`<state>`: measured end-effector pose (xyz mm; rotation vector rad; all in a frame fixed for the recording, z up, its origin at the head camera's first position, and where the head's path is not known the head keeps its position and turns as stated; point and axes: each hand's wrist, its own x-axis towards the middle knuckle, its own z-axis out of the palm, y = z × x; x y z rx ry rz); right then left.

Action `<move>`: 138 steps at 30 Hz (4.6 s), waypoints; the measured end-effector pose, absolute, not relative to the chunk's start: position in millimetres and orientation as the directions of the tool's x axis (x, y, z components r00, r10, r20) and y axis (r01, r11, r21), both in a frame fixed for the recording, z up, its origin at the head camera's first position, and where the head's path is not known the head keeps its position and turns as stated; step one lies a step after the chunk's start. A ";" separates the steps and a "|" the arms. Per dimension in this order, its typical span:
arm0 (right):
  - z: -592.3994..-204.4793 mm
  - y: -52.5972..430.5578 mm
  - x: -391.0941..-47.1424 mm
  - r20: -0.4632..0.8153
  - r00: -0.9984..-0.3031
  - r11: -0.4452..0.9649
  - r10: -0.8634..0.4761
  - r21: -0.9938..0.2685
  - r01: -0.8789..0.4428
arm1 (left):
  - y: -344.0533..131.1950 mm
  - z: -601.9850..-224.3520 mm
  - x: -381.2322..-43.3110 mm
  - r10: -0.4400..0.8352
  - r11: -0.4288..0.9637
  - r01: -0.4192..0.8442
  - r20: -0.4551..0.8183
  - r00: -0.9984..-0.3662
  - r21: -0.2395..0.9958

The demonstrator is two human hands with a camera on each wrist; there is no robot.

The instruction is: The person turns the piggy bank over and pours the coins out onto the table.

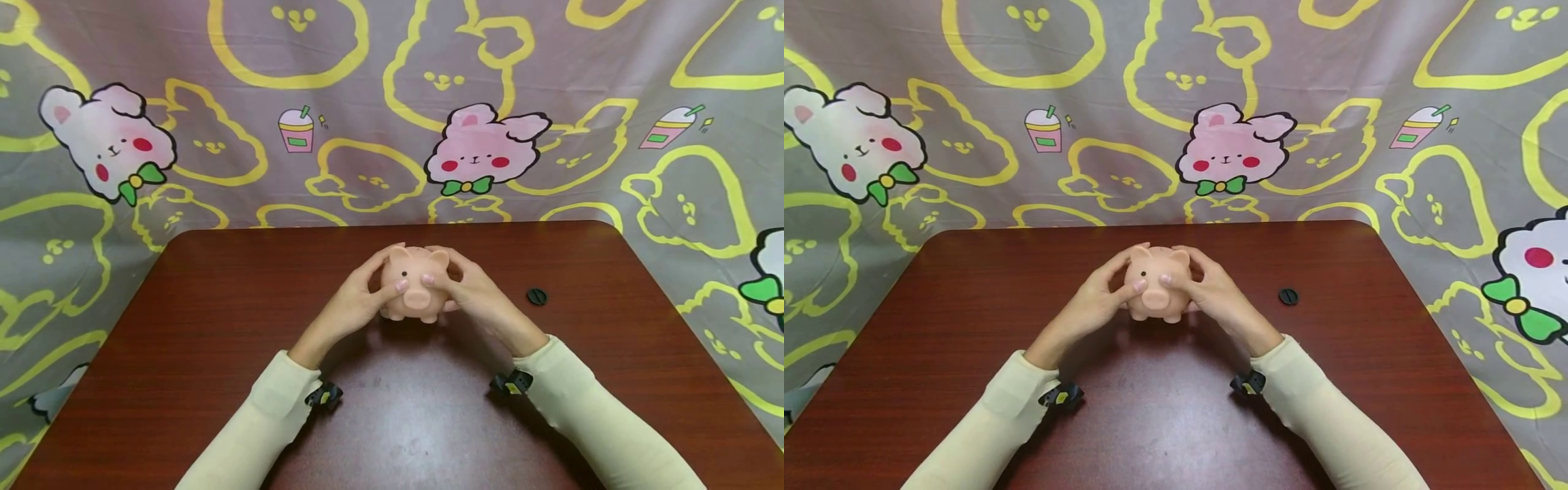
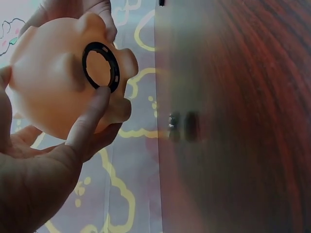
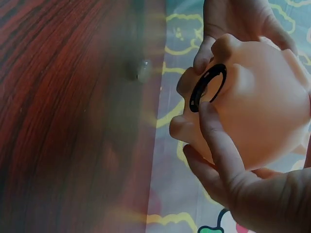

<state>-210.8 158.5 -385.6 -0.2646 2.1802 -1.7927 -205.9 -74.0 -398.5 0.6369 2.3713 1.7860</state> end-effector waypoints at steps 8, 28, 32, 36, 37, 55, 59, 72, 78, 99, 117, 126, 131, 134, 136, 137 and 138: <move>-389.7 162.5 -211.3 -0.009 -0.921 0.260 -0.390 -0.960 -0.101 | -76.3 -399.3 -207.0 0.430 0.161 0.239 0.150 -0.890 0.958; -386.7 145.8 -194.5 0.481 -0.766 0.443 -0.426 -0.628 -0.640 | -79.0 -412.0 -208.6 0.428 0.131 0.270 0.191 -0.883 0.954; -386.8 146.0 -193.6 0.497 -0.753 0.456 -0.430 -0.601 -0.657 | -78.3 -412.6 -208.4 0.432 0.124 0.274 0.197 -0.880 0.954; -387.8 147.8 -195.3 0.476 -0.778 0.448 -0.411 -0.638 -0.627 | -77.9 -411.9 -207.1 0.429 0.131 0.264 0.185 -0.884 0.956; -387.9 148.5 -195.9 0.461 -0.792 0.444 -0.399 -0.659 -0.607 | -77.9 -411.9 -206.8 0.426 0.137 0.265 0.185 -0.886 0.955; -398.2 153.2 -205.8 -0.013 -0.940 -0.200 -0.342 -0.976 0.086 | -64.0 -392.1 -206.4 0.233 0.189 0.299 0.253 -0.939 0.935; -400.8 155.0 -207.1 -0.060 -0.926 -0.231 -0.373 -0.960 0.156 | -62.1 -381.7 -205.1 0.224 0.297 0.267 0.205 -0.953 0.917; -406.1 155.2 -210.3 -0.119 -0.917 -0.234 -0.382 -0.947 0.220 | -59.0 -367.0 -204.6 0.259 0.492 0.289 0.179 -0.949 0.821; -404.4 154.4 -209.8 -0.117 -0.909 -0.244 -0.400 -0.942 0.229 | -61.1 -371.5 -207.0 0.239 0.369 0.228 0.145 -0.960 0.901; -389.0 147.2 -199.0 0.414 -0.852 0.451 -0.320 -0.725 -0.521 | -71.4 -398.6 -214.4 0.438 0.185 0.250 0.148 -0.887 0.950; -387.5 154.5 -205.4 0.121 -0.973 0.199 -0.199 -0.967 -0.161 | -67.6 -397.6 -210.7 0.410 0.088 0.141 0.093 -0.907 0.986; -389.8 155.1 -211.6 -0.182 -0.944 0.006 -0.274 -0.982 0.188 | -63.1 -396.8 -211.5 0.342 0.144 0.115 0.060 -0.938 0.983; -390.4 156.0 -213.1 -0.216 -0.928 0.021 -0.304 -0.975 0.220 | -63.0 -399.3 -212.8 0.338 0.151 0.111 0.055 -0.940 0.982; -391.7 158.6 -214.5 -0.223 -0.916 0.029 -0.333 -0.974 0.226 | -63.6 -400.2 -213.9 0.347 0.159 0.134 0.072 -0.935 0.978; -392.8 160.6 -215.3 -0.216 -0.903 0.037 -0.373 -0.975 0.218 | -64.9 -400.5 -214.2 0.362 0.169 0.148 0.079 -0.929 0.974; -393.3 161.6 -215.6 -0.208 -0.893 0.042 -0.399 -0.977 0.209 | -65.7 -400.7 -214.3 0.372 0.175 0.156 0.081 -0.925 0.972; -393.5 162.6 -215.7 -0.202 -0.884 0.053 -0.423 -0.979 0.198 | -66.8 -400.3 -214.0 0.381 0.193 0.169 0.085 -0.921 0.967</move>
